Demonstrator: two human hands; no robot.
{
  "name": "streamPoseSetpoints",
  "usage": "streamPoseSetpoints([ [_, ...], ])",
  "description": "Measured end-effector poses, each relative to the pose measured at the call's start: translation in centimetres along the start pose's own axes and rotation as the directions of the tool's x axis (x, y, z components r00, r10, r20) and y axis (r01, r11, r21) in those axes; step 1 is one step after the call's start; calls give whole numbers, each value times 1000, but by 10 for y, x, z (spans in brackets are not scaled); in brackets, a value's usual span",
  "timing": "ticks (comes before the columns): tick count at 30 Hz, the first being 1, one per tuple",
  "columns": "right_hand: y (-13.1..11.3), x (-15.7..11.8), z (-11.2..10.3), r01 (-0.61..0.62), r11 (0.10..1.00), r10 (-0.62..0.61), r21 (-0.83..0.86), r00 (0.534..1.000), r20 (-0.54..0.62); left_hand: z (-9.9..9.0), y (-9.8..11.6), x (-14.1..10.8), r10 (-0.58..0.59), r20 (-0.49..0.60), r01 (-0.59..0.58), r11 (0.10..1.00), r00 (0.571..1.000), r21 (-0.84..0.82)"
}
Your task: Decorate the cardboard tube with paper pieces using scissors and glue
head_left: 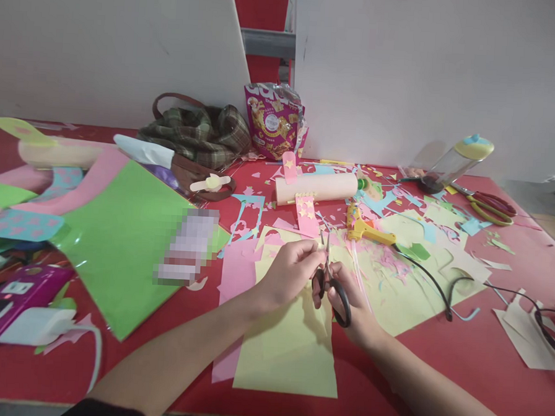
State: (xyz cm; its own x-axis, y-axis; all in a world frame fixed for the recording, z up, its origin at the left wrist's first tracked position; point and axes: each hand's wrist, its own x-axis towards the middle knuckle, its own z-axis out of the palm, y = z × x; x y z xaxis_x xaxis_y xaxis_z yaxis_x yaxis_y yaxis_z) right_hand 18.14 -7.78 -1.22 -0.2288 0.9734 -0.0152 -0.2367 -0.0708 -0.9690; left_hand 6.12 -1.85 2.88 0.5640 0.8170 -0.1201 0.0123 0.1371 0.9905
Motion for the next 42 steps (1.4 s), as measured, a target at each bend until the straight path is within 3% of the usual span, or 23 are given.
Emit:
streamPoseSetpoints([
  [12,0,-1,2,1,1000,-1,1,1000,-20,2,-4,0,-64,46,69,992,997,-104],
  [22,2,-2,2,-16,1000,15,-18,997,-79,1,-4,-1,-42,56,47,994,998,-99],
  [28,5,2,-3,126,991,-117,52,982,-149,-6,-2,4,16,118,-21,999,993,38],
  [34,2,7,-6,157,981,-109,117,934,-340,-16,-3,5,-113,269,12,937,956,349],
  [38,4,7,-8,145,982,-96,125,937,-335,-18,-6,6,-178,339,6,892,924,451],
  [42,6,7,-9,139,985,-99,99,938,-331,-20,-6,7,-178,338,-14,868,924,496],
])
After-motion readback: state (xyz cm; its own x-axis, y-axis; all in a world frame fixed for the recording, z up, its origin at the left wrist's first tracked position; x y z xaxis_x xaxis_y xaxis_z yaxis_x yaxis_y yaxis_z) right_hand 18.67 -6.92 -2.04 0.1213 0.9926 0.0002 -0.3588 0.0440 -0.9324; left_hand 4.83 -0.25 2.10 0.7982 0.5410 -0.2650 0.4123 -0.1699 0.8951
